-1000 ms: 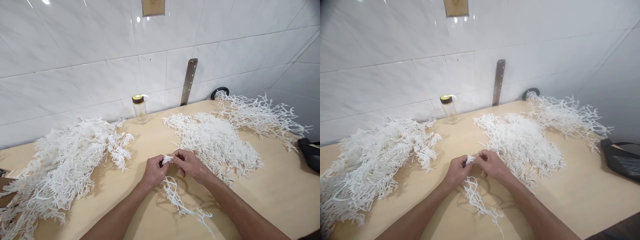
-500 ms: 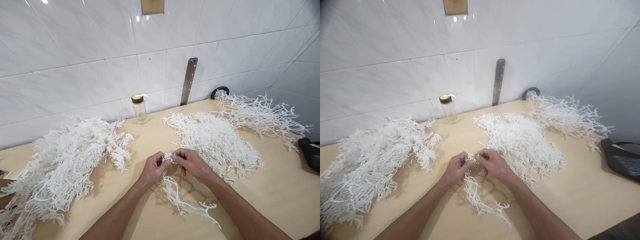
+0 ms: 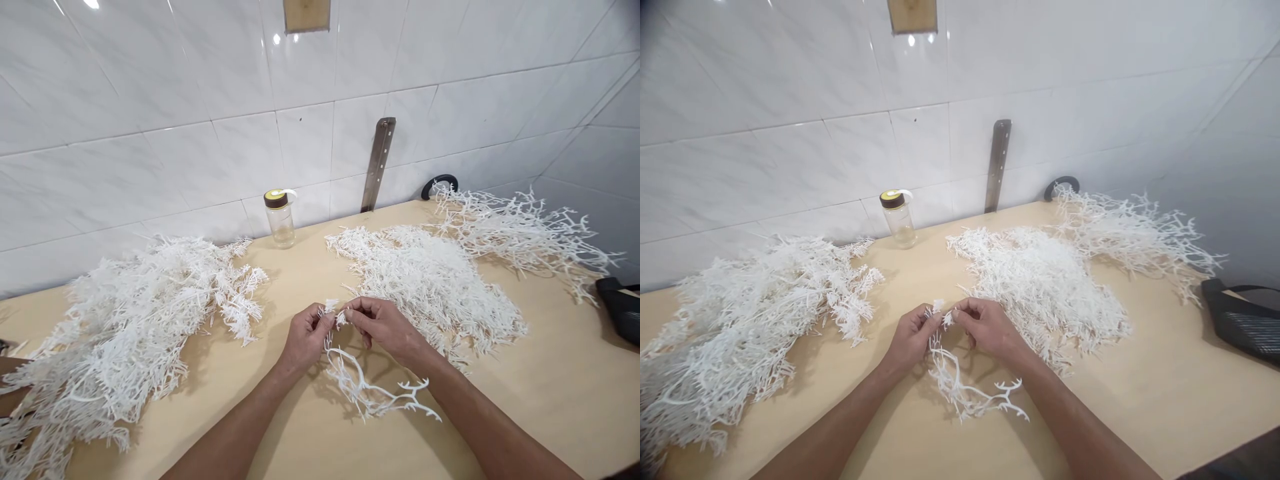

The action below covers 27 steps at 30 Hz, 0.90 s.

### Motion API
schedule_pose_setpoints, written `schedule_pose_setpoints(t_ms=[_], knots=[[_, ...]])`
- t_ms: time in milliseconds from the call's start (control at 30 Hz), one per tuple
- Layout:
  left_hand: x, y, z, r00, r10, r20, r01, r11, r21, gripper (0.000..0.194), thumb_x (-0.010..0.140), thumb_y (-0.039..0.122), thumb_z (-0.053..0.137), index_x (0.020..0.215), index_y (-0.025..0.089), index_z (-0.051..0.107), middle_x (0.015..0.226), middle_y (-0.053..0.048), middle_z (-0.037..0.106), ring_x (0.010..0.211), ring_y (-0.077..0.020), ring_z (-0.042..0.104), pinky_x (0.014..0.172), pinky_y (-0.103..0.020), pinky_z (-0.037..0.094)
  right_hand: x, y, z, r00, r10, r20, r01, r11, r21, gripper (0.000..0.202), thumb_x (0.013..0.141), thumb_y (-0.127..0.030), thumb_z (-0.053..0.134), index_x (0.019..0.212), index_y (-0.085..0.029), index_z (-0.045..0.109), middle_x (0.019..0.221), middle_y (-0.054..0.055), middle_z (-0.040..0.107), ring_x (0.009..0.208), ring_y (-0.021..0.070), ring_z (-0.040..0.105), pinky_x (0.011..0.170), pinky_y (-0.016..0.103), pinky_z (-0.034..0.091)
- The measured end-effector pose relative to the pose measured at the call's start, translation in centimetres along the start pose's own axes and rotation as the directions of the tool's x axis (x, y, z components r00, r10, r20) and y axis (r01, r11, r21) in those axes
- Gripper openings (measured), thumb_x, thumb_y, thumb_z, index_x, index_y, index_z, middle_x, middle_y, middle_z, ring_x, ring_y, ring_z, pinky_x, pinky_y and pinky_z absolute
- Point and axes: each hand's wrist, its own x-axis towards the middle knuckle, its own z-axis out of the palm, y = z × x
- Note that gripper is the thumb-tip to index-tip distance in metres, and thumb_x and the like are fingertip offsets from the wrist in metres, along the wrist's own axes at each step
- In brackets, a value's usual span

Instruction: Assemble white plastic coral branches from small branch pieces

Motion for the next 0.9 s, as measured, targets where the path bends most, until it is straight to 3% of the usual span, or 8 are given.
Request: schedule_pose_setpoints(t_ms=[400, 633, 900], knots=[[0.12, 0.16, -0.08, 1.0, -0.023, 0.001, 0.023, 0.999, 0.027, 0.037, 0.078, 0.048, 0.069, 0.07, 0.014, 0.056, 0.063, 0.004, 0.045, 0.058, -0.0089, 0.039, 0.055, -0.022, 0.031, 0.0, 0.13, 0.4, 0.994, -0.067, -0.087, 0.059, 0.994, -0.094, 0.027, 0.084, -0.043, 0.063, 0.091, -0.018, 0.07, 0.079, 0.002, 0.069, 0.05, 0.0105, 0.052, 0.045, 0.023, 0.046], [0.16, -0.23, -0.03, 0.999, -0.043, -0.029, 0.044, 0.999, 0.026, 0.037, 0.078, 0.05, 0.068, 0.075, 0.014, 0.06, 0.064, 0.003, 0.049, 0.058, -0.0095, 0.041, 0.055, -0.022, 0.033, -0.07, 0.1, 0.06, 0.996, -0.067, -0.065, 0.059, 0.992, -0.114, 0.029, 0.087, -0.044, 0.058, 0.078, -0.018, 0.067, 0.051, -0.004, 0.054, 0.045, 0.0115, 0.05, 0.045, 0.023, 0.042], [-0.13, 0.08, 0.19, 0.999, -0.022, -0.043, 0.028, 0.988, 0.151, 0.041, 0.078, 0.052, 0.065, 0.065, 0.017, 0.049, 0.059, 0.005, 0.038, 0.055, -0.0088, 0.035, 0.051, -0.022, 0.028, -0.15, -0.23, 0.16, 0.995, -0.087, -0.044, 0.079, 0.985, -0.152, 0.028, 0.086, -0.043, 0.059, 0.087, -0.018, 0.071, 0.068, 0.0, 0.065, 0.046, 0.0104, 0.051, 0.046, 0.023, 0.044]])
